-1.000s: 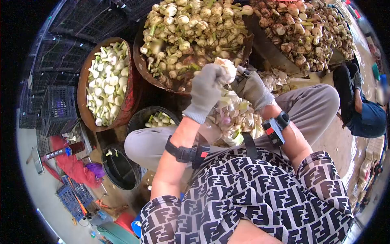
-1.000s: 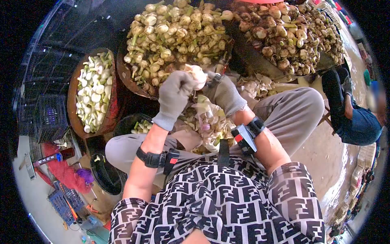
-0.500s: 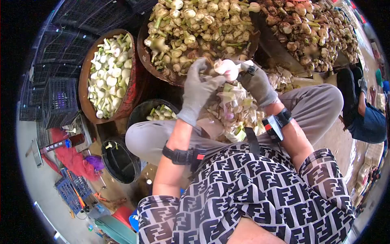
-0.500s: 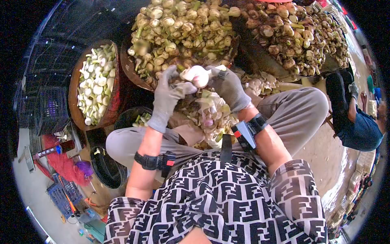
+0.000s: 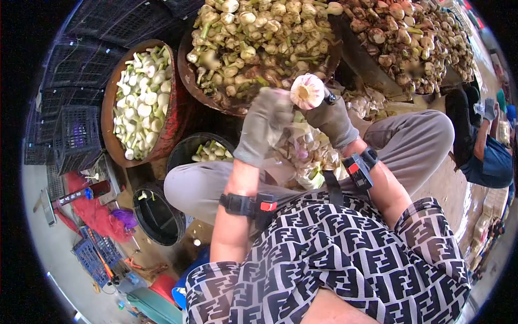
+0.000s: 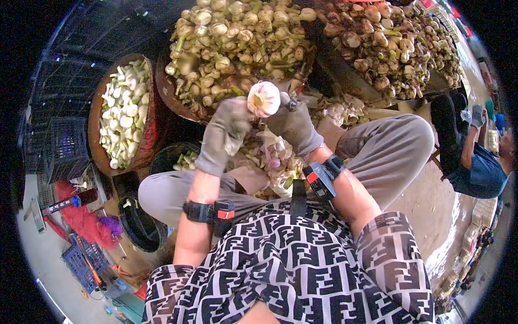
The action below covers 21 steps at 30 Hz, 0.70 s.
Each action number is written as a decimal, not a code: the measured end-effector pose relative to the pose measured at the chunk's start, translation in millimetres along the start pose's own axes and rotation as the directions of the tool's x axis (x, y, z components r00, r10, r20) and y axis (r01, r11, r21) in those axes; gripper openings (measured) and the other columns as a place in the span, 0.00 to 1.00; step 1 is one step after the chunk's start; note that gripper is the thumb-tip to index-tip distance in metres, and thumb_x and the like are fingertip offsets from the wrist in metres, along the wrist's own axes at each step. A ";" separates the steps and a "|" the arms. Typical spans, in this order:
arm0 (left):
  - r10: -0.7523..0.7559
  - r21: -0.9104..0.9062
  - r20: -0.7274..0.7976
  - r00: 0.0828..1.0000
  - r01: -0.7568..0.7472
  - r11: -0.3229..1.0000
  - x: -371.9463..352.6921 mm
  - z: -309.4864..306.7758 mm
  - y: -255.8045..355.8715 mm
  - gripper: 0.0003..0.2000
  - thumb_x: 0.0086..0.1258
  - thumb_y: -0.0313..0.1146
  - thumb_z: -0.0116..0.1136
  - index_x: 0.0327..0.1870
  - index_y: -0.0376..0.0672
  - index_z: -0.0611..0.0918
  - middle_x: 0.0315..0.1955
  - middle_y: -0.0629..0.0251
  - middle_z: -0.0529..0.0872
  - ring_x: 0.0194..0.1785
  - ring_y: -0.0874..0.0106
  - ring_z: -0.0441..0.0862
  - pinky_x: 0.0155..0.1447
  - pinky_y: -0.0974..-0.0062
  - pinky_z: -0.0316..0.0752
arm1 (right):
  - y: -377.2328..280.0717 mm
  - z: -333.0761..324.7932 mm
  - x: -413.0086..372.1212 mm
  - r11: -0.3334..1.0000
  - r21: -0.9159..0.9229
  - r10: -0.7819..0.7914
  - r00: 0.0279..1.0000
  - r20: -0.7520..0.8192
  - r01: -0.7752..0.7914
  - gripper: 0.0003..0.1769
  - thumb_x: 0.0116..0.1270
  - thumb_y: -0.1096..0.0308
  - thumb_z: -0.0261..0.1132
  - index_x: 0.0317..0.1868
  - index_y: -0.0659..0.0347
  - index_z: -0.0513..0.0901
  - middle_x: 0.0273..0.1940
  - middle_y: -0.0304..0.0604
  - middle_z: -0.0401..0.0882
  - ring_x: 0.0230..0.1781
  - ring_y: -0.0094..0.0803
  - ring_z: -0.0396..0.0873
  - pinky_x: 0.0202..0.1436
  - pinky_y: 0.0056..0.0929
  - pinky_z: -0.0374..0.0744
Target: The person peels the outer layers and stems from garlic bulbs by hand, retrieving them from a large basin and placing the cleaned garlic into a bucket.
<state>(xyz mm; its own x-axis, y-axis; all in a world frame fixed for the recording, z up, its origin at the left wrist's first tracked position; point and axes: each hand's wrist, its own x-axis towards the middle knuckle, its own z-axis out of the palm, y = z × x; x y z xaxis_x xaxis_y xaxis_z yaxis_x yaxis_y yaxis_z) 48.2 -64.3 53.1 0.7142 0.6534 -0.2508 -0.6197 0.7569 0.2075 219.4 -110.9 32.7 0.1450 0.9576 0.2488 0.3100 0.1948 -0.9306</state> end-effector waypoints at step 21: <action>0.450 0.061 -0.190 0.873 -0.447 0.893 9.2 1.2 162.0 0.19 0.69 0.45 0.48 0.41 0.34 0.78 0.34 0.56 0.82 0.36 0.68 0.82 0.36 0.73 0.80 | 107.2 57.7 158.6 0.382 -0.693 0.633 0.373 0.678 0.611 0.15 0.54 0.68 0.63 0.45 0.57 0.81 0.42 0.41 0.81 0.47 0.34 0.78 0.51 0.29 0.74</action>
<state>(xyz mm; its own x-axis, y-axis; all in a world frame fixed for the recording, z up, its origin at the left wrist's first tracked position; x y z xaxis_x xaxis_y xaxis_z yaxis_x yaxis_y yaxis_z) -45.2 64.4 85.5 0.2825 0.9093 -0.3055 -0.8524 0.3841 0.3550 221.4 74.1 -43.1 -0.3869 0.6247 -0.6783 0.8585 0.5124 -0.0177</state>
